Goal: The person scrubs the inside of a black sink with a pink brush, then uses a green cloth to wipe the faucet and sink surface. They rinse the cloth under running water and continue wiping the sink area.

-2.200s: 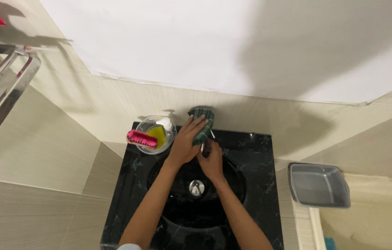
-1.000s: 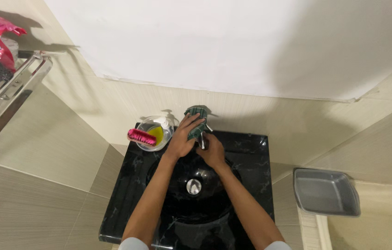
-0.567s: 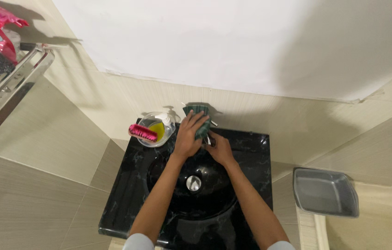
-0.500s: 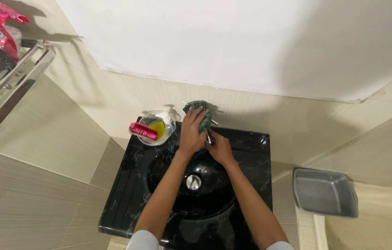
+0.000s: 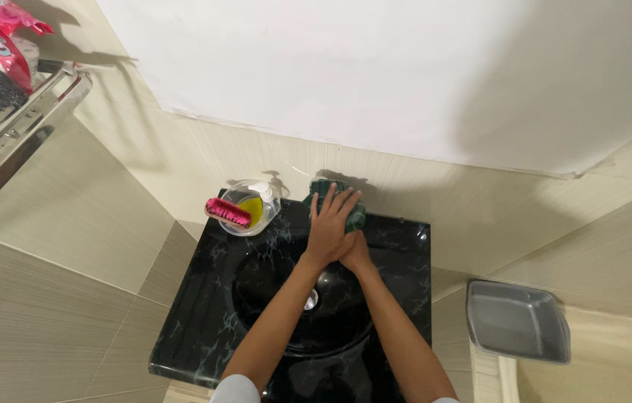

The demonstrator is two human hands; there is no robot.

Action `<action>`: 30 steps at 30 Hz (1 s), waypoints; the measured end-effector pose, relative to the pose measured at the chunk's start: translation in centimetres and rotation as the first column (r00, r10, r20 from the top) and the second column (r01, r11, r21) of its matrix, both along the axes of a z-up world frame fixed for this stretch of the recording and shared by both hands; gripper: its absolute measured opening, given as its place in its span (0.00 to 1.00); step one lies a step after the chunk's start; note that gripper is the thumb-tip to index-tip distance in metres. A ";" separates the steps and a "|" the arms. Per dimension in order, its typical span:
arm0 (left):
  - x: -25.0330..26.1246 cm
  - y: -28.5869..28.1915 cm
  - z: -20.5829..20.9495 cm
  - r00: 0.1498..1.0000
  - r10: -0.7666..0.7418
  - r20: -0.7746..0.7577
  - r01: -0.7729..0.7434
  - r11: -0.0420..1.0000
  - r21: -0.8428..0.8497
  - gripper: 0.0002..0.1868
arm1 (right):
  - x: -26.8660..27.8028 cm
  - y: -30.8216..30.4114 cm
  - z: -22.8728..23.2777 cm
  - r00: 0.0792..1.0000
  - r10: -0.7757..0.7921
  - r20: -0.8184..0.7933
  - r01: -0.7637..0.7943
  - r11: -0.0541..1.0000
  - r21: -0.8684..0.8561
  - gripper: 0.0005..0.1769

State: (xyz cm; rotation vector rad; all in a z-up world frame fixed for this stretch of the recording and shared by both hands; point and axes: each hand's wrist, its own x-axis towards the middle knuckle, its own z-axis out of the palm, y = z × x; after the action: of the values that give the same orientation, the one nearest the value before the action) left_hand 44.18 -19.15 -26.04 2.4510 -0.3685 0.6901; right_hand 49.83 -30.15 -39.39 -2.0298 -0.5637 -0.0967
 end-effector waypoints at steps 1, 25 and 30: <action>0.0 0.3 0.1 0.998 -0.057 0.003 0.057 0.997 0.050 0.34 | -0.1 0.0 0.1 0.987 -0.008 0.157 0.008 1.000 0.000 0.22; 0.6 3.4 -0.6 0.984 0.104 0.146 -0.058 0.956 -0.289 0.31 | -2.5 1.5 7.1 0.986 -0.127 -0.108 0.119 0.990 -0.078 0.38; 3.1 2.9 2.2 0.945 0.245 -0.218 -0.304 0.904 -0.301 0.28 | -2.7 1.2 6.6 0.952 -0.158 -0.260 0.120 0.980 -0.157 0.40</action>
State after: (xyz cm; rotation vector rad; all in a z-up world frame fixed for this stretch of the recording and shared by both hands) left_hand 47.23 -16.24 -23.85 2.2331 0.1603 0.5873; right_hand 47.16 -28.91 -32.84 -2.1720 -0.2593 0.1402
